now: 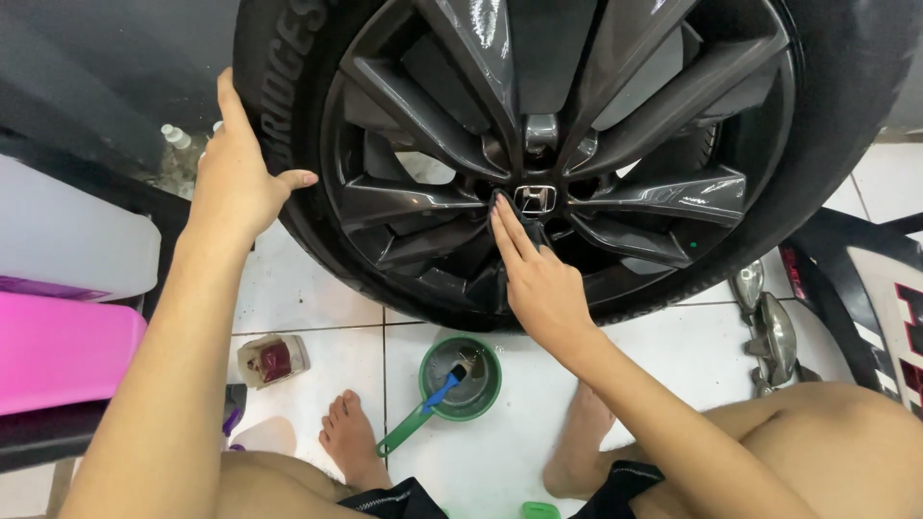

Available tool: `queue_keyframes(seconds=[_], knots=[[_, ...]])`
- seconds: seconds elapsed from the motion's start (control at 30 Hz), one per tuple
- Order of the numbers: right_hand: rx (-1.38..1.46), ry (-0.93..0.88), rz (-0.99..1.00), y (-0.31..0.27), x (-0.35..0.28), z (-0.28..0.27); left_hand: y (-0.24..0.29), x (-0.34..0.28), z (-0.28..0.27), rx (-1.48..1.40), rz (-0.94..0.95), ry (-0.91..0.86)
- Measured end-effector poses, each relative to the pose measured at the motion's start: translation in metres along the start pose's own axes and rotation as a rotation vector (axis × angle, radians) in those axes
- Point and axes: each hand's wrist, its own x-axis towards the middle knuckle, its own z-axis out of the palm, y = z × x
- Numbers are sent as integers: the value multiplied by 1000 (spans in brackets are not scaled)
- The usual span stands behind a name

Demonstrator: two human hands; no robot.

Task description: The person wipes a car wheel with a black cloth, moving around the rim and spokes to clean the surface. The person holds the tire with one hand while wiping with the other.

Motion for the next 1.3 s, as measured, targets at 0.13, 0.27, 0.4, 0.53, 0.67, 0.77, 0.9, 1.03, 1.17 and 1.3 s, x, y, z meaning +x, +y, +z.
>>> queue_keyframes(seconds=[0.13, 0.27, 0.4, 0.53, 0.67, 0.77, 0.9, 1.03, 1.17, 1.3], knots=[[88, -4, 51, 5, -4, 7, -5, 2, 3, 20, -3, 2], [-26, -13, 60, 10, -17, 16, 4, -2, 0, 2, -44, -25], [238, -174, 273, 21, -14, 4, -1, 1, 2, 11, -9, -7], [381, -209, 307, 19, -19, 9, 6, -2, 0, 1, 24, -4], [451, -102, 214, 17, -12, 16, 7, -1, 1, 33, -13, -8], [457, -54, 197, 14, -5, 8, 3, -1, 4, 49, -14, -11], [265, -94, 123, 7, -12, 17, 4, -1, 3, 62, 0, -3], [331, -149, 244, 5, -16, 16, 7, 0, 3, 48, -3, -6], [343, -115, 213, -2, -17, 25, 4, -1, 4, 54, 13, -3], [308, -155, 216, 2, -27, 25, 4, 1, 3, 65, 24, -1]])
